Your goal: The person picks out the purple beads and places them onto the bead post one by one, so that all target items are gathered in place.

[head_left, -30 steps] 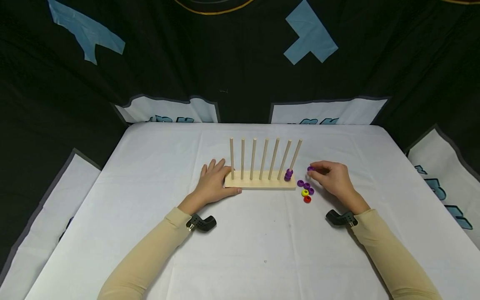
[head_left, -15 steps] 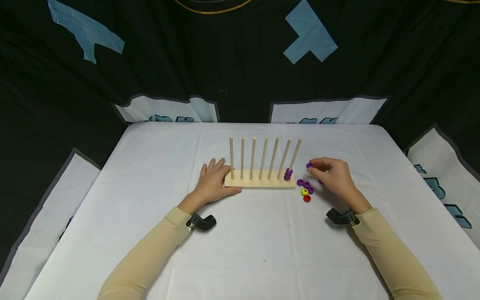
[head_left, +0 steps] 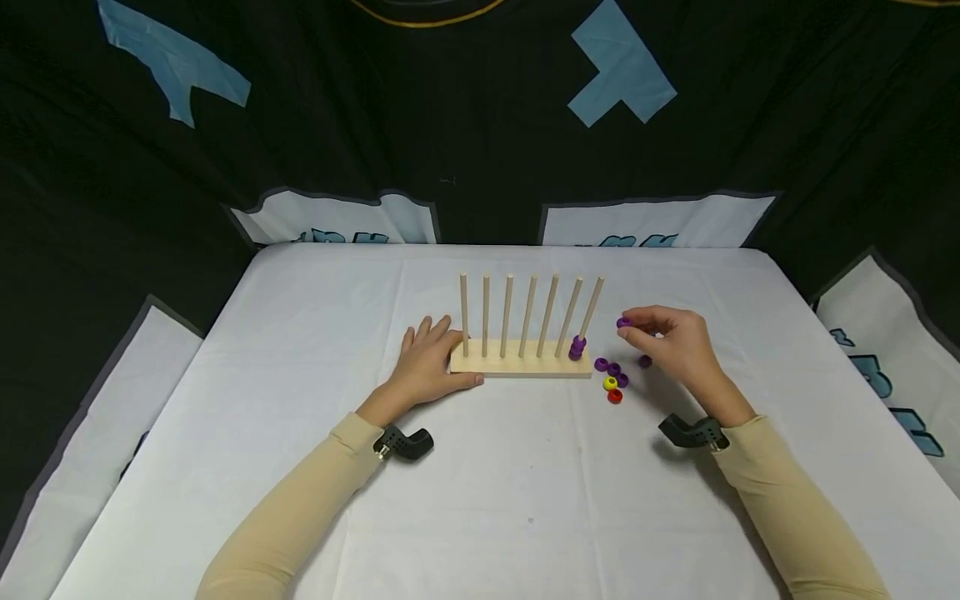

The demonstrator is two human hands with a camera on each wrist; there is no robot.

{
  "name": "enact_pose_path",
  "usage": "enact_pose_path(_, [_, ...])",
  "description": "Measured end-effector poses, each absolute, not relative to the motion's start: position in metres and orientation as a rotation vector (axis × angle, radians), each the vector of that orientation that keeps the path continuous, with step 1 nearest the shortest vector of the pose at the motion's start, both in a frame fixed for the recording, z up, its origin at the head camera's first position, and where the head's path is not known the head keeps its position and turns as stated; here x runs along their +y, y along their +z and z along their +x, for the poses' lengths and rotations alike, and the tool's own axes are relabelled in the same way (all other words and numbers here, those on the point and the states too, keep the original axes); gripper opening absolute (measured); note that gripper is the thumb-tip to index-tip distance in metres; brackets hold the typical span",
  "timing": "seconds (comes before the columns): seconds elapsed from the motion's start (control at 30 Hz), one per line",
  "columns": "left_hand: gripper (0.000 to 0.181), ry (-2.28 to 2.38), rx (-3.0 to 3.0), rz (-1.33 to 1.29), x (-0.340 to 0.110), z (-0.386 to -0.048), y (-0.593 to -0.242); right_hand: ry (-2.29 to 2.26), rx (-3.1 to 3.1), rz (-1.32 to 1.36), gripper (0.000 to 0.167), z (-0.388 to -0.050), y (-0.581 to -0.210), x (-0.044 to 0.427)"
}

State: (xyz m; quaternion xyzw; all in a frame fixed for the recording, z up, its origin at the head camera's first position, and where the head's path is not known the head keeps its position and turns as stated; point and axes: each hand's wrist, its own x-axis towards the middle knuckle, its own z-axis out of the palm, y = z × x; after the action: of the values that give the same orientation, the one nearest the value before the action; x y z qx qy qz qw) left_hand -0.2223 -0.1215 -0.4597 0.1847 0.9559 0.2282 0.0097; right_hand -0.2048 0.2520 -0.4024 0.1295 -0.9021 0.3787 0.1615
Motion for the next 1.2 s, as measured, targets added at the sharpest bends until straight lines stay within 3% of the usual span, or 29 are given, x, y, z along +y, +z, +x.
enact_pose_path(1.2, [0.077, 0.723, 2.978, 0.578, -0.121, -0.223, -0.459, 1.011, -2.551, 0.477, 0.026, -0.214, -0.324, 0.237])
